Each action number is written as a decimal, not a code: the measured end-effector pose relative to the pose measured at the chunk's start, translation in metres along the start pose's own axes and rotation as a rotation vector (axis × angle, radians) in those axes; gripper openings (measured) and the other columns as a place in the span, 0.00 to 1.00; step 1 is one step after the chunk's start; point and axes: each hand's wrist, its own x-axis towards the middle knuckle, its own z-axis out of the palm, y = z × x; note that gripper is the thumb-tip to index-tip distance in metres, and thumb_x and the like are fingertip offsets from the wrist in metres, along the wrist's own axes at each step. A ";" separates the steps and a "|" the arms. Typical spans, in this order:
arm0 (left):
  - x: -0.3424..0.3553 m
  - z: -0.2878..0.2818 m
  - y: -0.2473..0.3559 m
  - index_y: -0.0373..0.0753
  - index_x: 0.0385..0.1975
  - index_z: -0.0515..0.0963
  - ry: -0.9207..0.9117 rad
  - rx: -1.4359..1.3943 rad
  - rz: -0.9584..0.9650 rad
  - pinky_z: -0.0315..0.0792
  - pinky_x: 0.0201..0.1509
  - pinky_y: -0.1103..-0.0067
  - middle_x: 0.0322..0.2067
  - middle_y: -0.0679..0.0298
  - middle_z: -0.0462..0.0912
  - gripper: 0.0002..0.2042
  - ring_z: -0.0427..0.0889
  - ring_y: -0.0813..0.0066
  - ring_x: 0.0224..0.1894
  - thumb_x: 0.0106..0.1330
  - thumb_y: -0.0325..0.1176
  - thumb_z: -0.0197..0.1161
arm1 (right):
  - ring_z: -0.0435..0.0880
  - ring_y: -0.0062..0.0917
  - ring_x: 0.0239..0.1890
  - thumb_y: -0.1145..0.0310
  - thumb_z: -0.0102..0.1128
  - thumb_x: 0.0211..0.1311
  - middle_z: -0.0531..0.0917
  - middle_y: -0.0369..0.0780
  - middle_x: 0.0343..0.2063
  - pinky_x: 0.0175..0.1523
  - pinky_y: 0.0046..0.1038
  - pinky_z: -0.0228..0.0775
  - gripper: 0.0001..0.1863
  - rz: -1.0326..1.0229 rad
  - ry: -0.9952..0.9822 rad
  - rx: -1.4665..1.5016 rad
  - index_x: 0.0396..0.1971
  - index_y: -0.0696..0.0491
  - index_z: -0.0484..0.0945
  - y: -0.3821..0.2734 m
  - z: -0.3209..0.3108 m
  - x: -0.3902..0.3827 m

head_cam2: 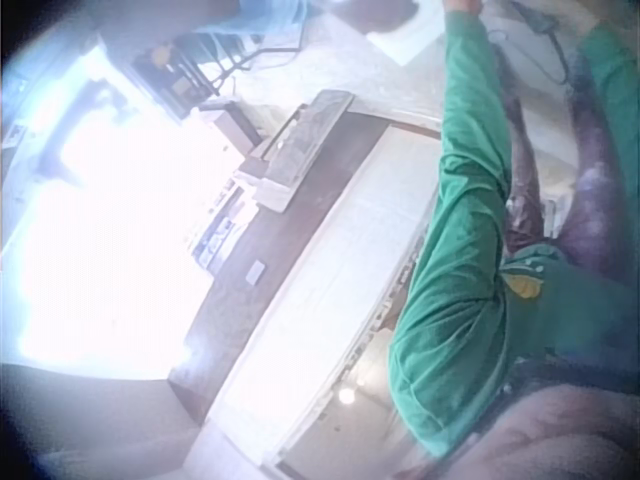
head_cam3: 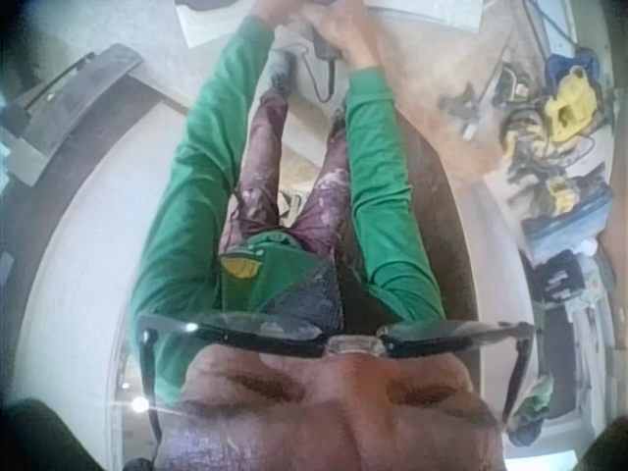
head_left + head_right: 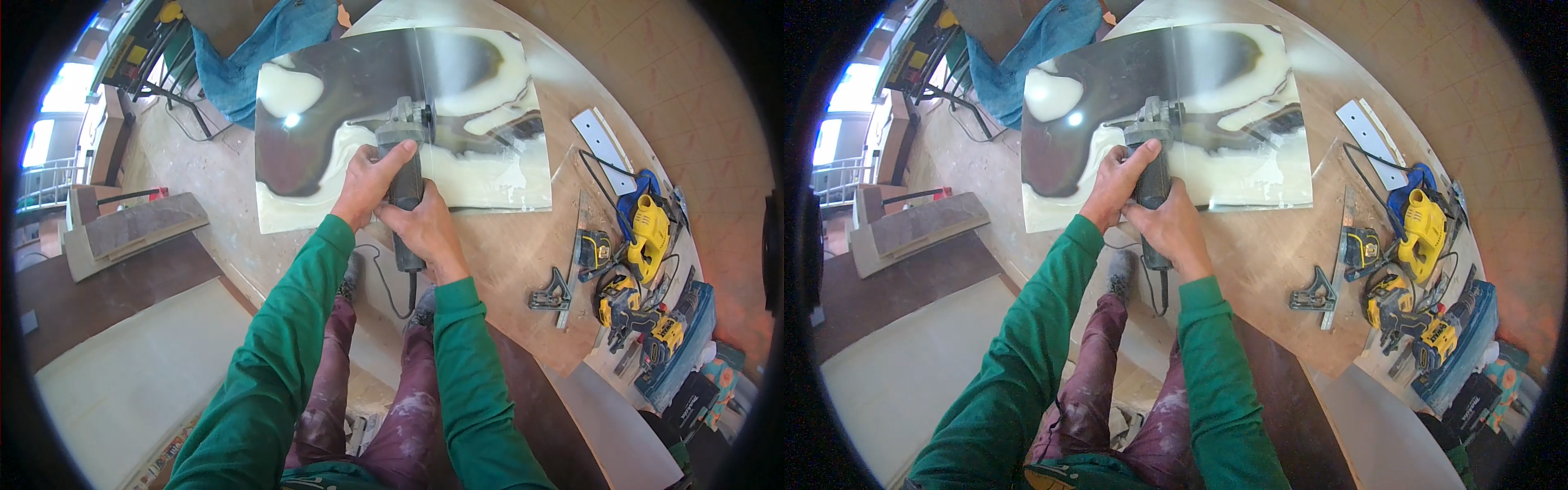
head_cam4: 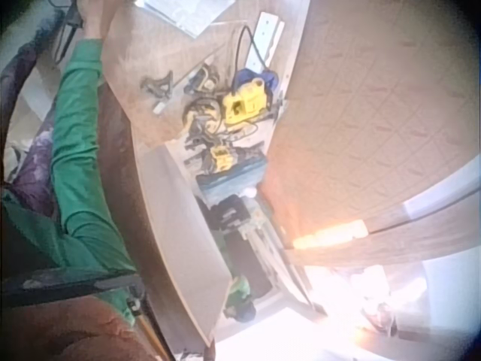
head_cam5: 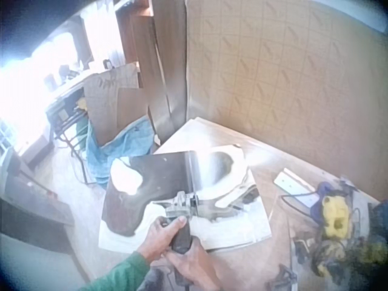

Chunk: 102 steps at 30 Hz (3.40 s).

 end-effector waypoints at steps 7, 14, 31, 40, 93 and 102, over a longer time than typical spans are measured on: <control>0.012 -0.001 -0.004 0.16 0.63 0.76 0.020 0.010 0.008 0.85 0.59 0.69 0.53 0.44 0.87 0.51 0.90 0.62 0.53 0.65 0.66 0.82 | 0.95 0.49 0.55 0.45 0.86 0.57 0.92 0.58 0.53 0.61 0.43 0.85 0.47 -0.013 -0.002 0.034 0.62 0.69 0.78 -0.004 0.001 0.006; 0.016 0.002 0.001 0.21 0.57 0.81 0.036 0.037 0.022 0.84 0.52 0.72 0.46 0.53 0.87 0.44 0.88 0.67 0.46 0.69 0.67 0.79 | 0.92 0.31 0.51 0.52 0.87 0.59 0.91 0.48 0.51 0.57 0.33 0.84 0.43 -0.011 -0.009 0.032 0.62 0.69 0.79 -0.002 0.001 0.017; 0.025 -0.001 0.005 0.20 0.56 0.82 0.003 0.022 0.023 0.83 0.53 0.72 0.46 0.53 0.87 0.44 0.87 0.68 0.46 0.69 0.67 0.79 | 0.92 0.32 0.52 0.51 0.89 0.57 0.91 0.49 0.51 0.58 0.33 0.84 0.44 -0.002 -0.010 0.025 0.61 0.70 0.79 -0.011 -0.001 0.024; 0.007 -0.001 -0.001 0.12 0.64 0.74 0.004 0.008 -0.004 0.86 0.60 0.69 0.55 0.40 0.87 0.53 0.91 0.59 0.55 0.64 0.65 0.83 | 0.92 0.30 0.50 0.54 0.87 0.61 0.91 0.48 0.50 0.55 0.32 0.84 0.42 -0.013 -0.010 0.028 0.62 0.70 0.78 -0.004 -0.001 0.004; 0.012 -0.001 -0.002 0.20 0.56 0.81 0.026 0.010 0.028 0.84 0.53 0.72 0.47 0.52 0.87 0.45 0.88 0.67 0.47 0.67 0.66 0.80 | 0.95 0.49 0.57 0.47 0.87 0.56 0.92 0.59 0.54 0.62 0.43 0.85 0.48 -0.019 -0.004 0.049 0.63 0.70 0.78 -0.002 0.002 0.011; 0.011 -0.005 -0.005 0.12 0.66 0.74 -0.001 0.022 0.008 0.86 0.59 0.69 0.54 0.41 0.87 0.54 0.91 0.59 0.54 0.64 0.65 0.83 | 0.95 0.47 0.55 0.47 0.87 0.57 0.92 0.58 0.53 0.61 0.42 0.85 0.48 0.004 -0.014 0.054 0.63 0.70 0.77 -0.005 0.002 0.003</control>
